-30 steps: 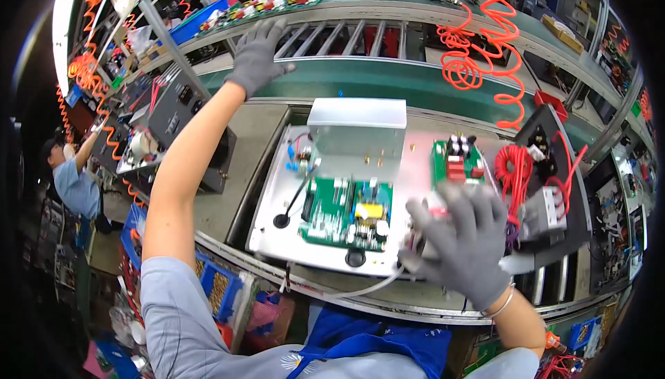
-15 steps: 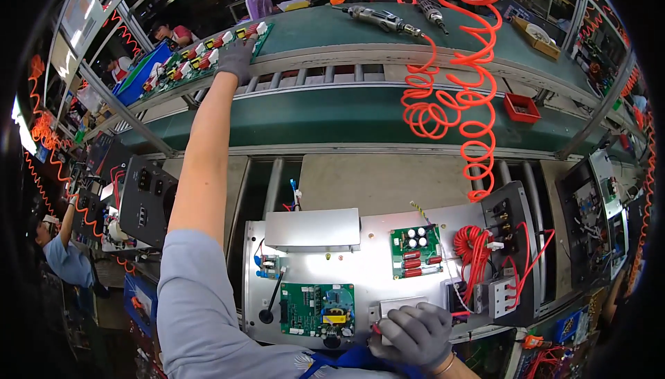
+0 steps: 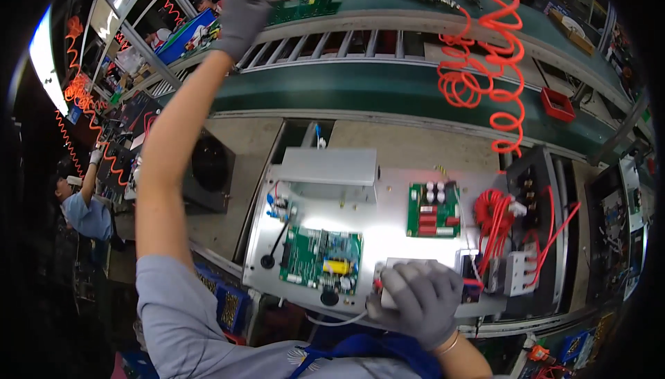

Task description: The person assembles an electronic unit by wiring a PCB, capacitors, and transformers into an electronic housing, using a pneumatic screwdriver, wire strippers, and pliers.

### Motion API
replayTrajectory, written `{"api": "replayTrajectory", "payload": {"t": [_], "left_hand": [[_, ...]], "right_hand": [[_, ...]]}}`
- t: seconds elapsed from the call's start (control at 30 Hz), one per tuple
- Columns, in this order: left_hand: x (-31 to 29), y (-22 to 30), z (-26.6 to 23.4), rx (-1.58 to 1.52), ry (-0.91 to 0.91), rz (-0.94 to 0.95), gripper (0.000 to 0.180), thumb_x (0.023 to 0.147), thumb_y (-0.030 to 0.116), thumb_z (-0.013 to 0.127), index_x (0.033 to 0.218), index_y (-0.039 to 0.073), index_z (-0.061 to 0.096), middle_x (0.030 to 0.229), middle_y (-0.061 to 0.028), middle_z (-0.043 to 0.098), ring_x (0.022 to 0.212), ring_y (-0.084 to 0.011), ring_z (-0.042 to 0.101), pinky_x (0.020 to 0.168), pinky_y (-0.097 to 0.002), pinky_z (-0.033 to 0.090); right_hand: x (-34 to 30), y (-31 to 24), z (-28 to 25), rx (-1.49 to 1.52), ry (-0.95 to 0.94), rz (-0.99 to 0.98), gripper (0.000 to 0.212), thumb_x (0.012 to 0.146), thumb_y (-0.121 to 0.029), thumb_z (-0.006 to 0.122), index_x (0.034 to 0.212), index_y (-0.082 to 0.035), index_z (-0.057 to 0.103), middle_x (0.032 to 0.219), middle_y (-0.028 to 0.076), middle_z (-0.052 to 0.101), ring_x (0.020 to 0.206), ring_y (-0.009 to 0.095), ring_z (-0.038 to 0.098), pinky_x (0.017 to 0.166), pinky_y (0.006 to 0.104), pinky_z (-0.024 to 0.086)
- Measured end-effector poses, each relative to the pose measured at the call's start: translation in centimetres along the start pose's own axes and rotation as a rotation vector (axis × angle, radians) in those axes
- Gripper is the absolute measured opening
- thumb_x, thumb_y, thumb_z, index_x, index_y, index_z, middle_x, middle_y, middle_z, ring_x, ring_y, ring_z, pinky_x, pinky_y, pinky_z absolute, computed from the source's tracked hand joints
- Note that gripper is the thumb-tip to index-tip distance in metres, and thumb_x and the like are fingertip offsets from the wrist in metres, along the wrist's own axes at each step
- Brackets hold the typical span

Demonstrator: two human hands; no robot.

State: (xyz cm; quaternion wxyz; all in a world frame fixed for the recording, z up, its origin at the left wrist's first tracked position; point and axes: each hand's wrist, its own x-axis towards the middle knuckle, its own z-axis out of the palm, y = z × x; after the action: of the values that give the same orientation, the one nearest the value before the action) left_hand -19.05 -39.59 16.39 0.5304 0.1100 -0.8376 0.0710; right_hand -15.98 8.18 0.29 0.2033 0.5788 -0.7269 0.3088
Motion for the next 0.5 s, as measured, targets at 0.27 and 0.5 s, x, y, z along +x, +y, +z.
{"api": "replayTrajectory", "payload": {"t": [0.27, 0.5], "left_hand": [[-13.8, 10.2, -27.4, -1.165, -0.248, -0.578, 0.035, 0.101, 0.019, 0.042, 0.125, -0.004, 0.053, 0.122, -0.0137, 0.061, 0.109, -0.0228, 0.062, 0.094, -0.0392, 0.054], [-31.1, 28.5, -32.6, -0.87, -0.329, -0.442, 0.055, 0.082, 0.012, 0.071, 0.13, 0.003, 0.046, 0.106, -0.0053, 0.054, 0.102, -0.0144, 0.055, 0.086, -0.0289, 0.048]], "right_hand": [[-2.9, -0.4, -0.7, 0.525, 0.207, 0.084, 0.094, 0.063, -0.051, 0.078, 0.136, -0.004, 0.043, 0.126, 0.014, 0.054, 0.118, 0.031, 0.048, 0.102, 0.0439, 0.036], [-14.6, -6.4, -4.6, 1.283, 0.016, 0.626, 0.05, 0.081, -0.012, 0.069, 0.127, 0.002, 0.054, 0.116, 0.011, 0.062, 0.102, 0.018, 0.059, 0.089, 0.0314, 0.047]]}}
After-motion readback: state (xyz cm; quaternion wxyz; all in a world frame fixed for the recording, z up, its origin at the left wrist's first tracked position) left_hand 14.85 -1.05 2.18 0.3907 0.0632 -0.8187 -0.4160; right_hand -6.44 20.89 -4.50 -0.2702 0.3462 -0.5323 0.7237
